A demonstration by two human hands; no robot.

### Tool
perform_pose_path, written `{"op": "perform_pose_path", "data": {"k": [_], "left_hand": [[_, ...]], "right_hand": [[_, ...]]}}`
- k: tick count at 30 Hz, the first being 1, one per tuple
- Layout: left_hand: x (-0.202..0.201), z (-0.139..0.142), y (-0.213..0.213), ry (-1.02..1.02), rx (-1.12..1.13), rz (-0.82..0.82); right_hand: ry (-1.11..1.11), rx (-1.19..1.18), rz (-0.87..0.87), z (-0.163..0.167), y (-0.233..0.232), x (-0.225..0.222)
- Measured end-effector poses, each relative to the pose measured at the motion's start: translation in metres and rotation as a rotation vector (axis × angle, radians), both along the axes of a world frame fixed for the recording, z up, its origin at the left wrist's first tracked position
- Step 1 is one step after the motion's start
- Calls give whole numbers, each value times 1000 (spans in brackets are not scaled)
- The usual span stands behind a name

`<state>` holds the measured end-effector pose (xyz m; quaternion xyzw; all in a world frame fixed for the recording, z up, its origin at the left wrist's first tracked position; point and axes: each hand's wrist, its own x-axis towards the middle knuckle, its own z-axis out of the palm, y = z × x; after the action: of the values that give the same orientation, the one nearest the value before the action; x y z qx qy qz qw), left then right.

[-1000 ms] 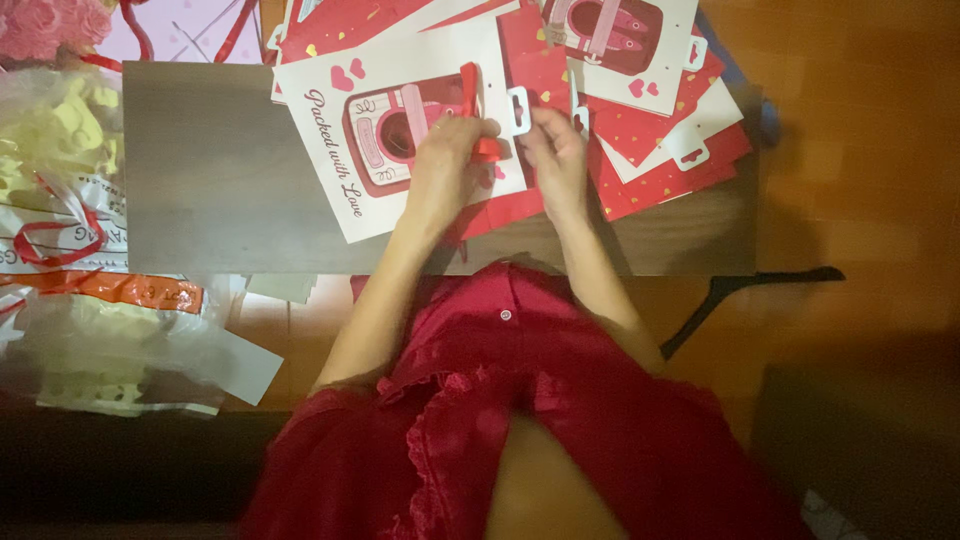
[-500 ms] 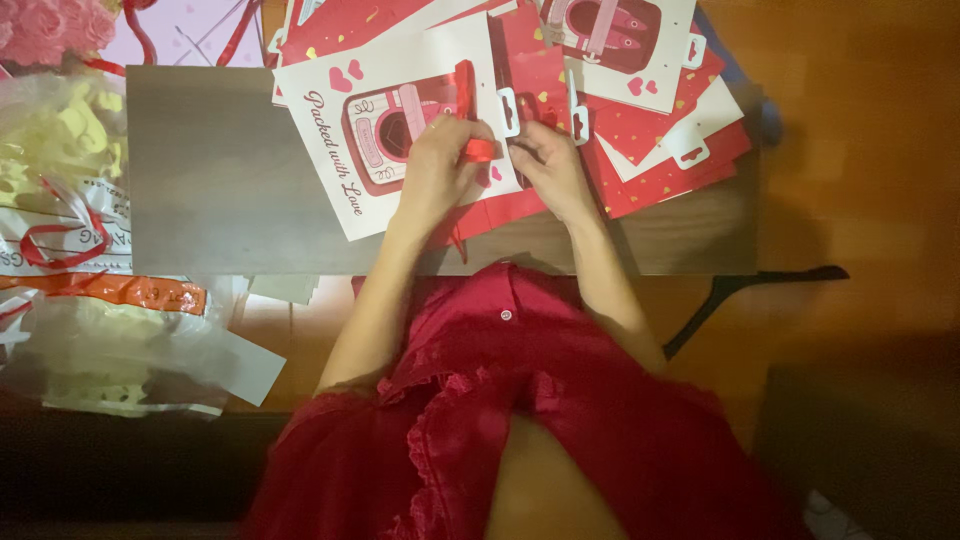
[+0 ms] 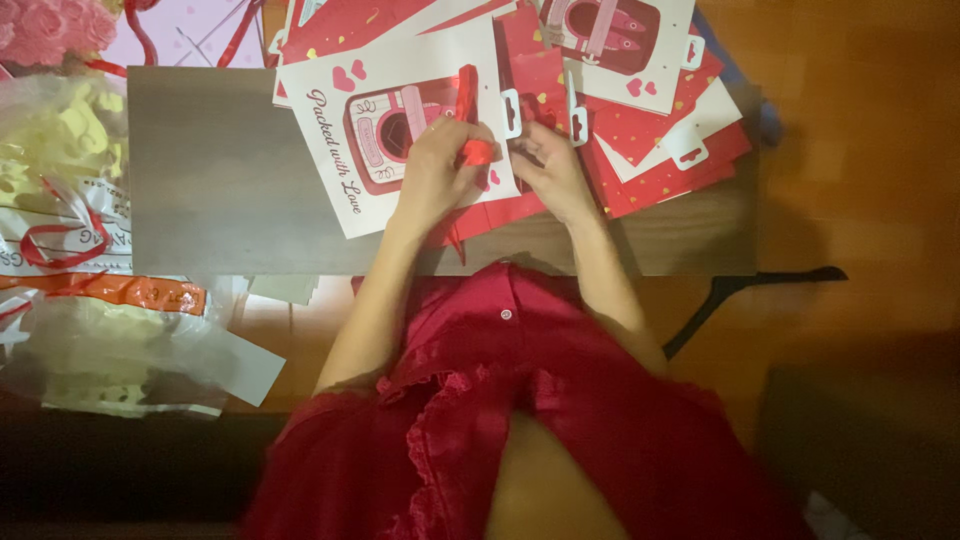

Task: The person ties red ribbons around small red gift bags, threading the ribbon through a white plastic tab and securing it with a bow. The person repeats this process for multiple bags, placing each finished bag aside.

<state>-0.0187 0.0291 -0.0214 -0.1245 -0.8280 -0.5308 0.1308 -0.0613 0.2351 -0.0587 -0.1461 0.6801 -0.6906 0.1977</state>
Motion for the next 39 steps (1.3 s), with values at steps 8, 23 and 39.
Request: {"op": "perform_pose_path", "data": {"k": [8,23,39], "left_hand": [[0,1,1,11,1,10],[2,0,0,44,26,-21],[5,-2,3,-5,12,-16]], "right_hand": [[-93,11,-40,10,-9,3],[1,122,-90,7,-9,5],[-31,39,-42,-19,9,-3]]}}
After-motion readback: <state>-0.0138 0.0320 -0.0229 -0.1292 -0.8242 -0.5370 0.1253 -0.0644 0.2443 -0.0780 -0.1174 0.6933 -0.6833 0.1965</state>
